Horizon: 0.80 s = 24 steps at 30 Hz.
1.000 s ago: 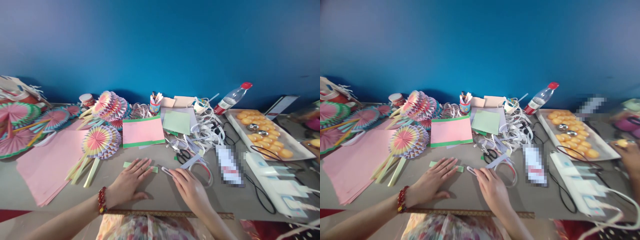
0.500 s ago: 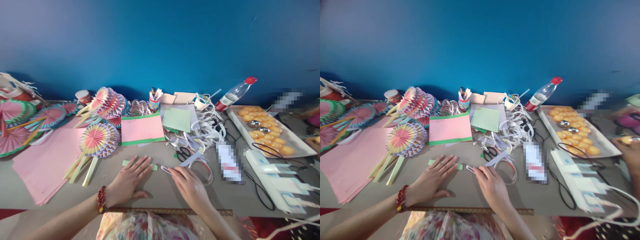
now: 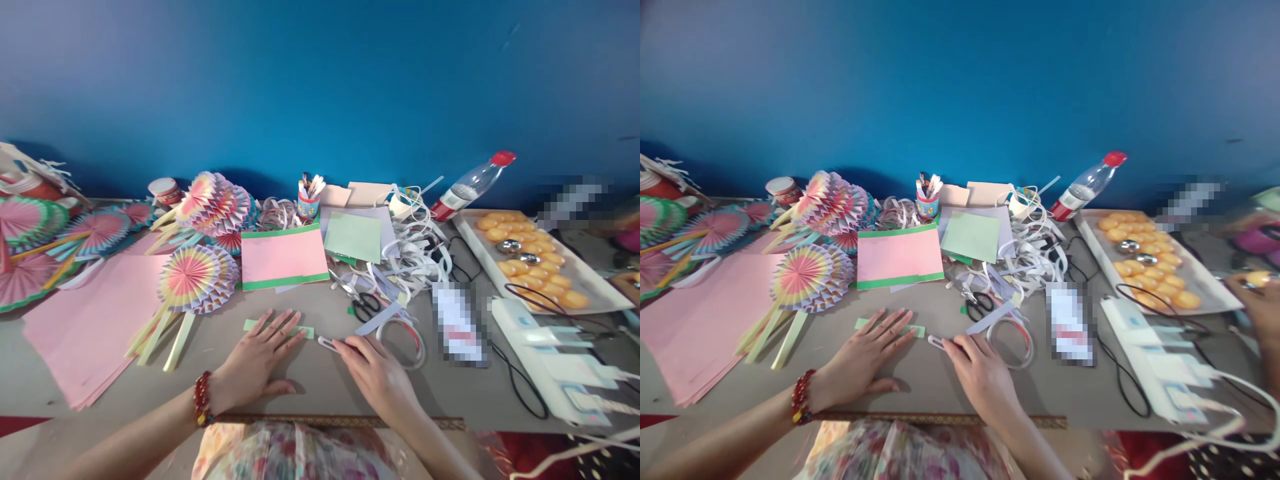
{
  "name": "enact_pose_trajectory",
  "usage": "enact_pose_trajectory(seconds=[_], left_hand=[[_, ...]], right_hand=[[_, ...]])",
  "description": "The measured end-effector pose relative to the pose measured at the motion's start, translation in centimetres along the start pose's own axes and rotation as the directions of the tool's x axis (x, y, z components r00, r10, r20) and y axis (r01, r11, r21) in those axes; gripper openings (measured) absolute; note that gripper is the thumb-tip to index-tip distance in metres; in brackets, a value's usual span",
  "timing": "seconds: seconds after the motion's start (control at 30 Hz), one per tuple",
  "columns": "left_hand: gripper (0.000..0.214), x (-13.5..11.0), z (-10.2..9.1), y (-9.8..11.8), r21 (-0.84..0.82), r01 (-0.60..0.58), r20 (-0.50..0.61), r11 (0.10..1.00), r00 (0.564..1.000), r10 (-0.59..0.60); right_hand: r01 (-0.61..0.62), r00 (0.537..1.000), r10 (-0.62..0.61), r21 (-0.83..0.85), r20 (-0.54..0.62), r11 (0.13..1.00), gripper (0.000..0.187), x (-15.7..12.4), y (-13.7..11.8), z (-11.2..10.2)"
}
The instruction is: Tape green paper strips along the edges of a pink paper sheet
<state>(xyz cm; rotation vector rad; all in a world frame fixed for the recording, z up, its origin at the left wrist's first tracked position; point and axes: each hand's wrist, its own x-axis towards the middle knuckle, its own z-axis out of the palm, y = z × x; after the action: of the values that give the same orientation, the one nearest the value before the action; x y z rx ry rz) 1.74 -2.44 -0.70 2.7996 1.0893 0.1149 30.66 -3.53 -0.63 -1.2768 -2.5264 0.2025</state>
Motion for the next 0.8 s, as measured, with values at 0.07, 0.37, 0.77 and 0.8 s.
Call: enact_pose_trajectory(seconds=[0.07,0.37,0.77,0.8], left_hand=[[0.089,0.01,-0.03,0.02,0.003,0.003,0.005,1.0,1.0,-0.003],[0.088,0.0,0.02,-0.09,-0.006,0.003,0.017,1.0,1.0,-0.002],[0.09,-0.07,-0.06,0.08,-0.019,0.009,0.007,1.0,1.0,-0.009],[0.09,-0.07,-0.07,0.07,-0.019,0.008,0.008,1.0,1.0,-0.007]], right_hand=[[0.009,1.0,-0.009,-0.012,-0.003,1.0,0.031,-0.05,0.03,0.05],[0.012,1.0,-0.012,-0.001,-0.028,1.0,0.035,-0.45,-0.12,0.5],[0.024,0.999,-0.025,-0.028,-0.043,0.999,0.035,-0.63,-0.38,0.16],[0.028,0.999,-0.03,-0.038,-0.044,0.999,0.035,-0.64,-0.4,0.15]])
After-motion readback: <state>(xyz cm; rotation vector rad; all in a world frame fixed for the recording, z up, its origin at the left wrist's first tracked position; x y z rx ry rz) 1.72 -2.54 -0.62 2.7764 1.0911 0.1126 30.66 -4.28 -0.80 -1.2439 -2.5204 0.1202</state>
